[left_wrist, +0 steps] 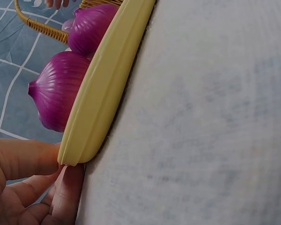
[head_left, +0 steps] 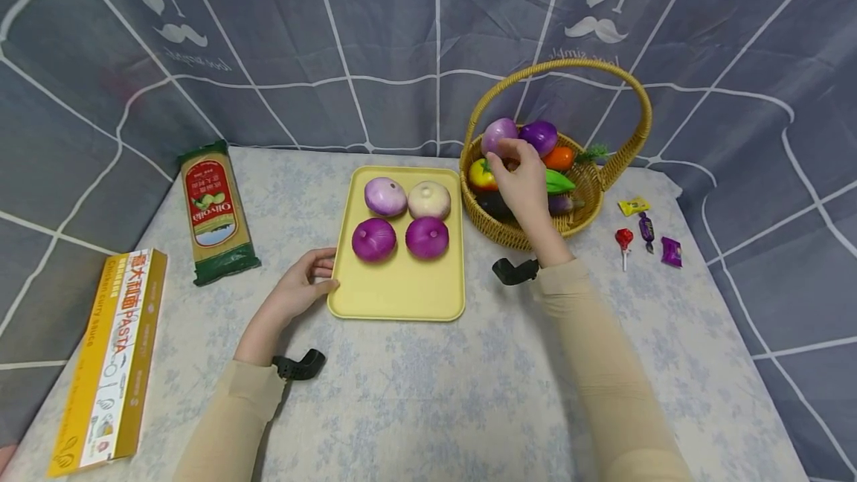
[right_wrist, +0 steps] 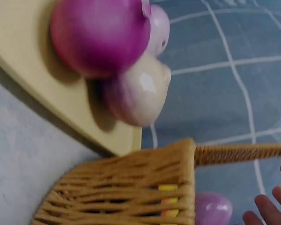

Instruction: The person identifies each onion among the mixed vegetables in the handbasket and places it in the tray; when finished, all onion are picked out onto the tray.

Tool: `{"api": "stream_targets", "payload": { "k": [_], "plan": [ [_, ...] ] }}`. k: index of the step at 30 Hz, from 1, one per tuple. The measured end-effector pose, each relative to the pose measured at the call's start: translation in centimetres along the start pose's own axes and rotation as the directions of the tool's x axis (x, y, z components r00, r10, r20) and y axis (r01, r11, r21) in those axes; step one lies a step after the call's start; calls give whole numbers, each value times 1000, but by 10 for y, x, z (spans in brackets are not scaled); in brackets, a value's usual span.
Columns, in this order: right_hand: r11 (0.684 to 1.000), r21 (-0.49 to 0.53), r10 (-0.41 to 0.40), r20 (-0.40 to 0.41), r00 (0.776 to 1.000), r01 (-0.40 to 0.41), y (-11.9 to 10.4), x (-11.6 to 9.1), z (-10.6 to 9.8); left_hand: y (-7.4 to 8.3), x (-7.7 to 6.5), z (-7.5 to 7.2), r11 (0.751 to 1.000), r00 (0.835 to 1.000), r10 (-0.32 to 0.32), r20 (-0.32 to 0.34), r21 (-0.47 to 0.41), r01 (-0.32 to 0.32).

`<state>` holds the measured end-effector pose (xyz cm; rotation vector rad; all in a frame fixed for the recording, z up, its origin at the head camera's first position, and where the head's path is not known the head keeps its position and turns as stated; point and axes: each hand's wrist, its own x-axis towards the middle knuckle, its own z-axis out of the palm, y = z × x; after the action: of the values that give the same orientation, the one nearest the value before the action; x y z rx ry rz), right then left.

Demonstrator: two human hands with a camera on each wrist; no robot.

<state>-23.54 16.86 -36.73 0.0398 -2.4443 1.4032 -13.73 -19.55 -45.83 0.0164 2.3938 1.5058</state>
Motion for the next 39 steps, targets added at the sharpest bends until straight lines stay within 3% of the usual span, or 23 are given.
{"api": "stream_targets", "payload": {
  "k": [8, 19, 39],
  "plan": [
    [990, -59, 129, -55, 990, -132, 10, 25, 6, 0, 0, 1, 1000, 1000, -9, -14, -3, 9],
    [938, -11, 345, -88, 934, -348, 13, 45, 24, 0, 0, 0, 1000, 1000, -10, -4, -7, 10],
    [877, -35, 468, -166, 868, -479, 16, 55, 35, 0, 0, 1, 1000, 1000, -2, -12, 4, 2]
  ]
}}
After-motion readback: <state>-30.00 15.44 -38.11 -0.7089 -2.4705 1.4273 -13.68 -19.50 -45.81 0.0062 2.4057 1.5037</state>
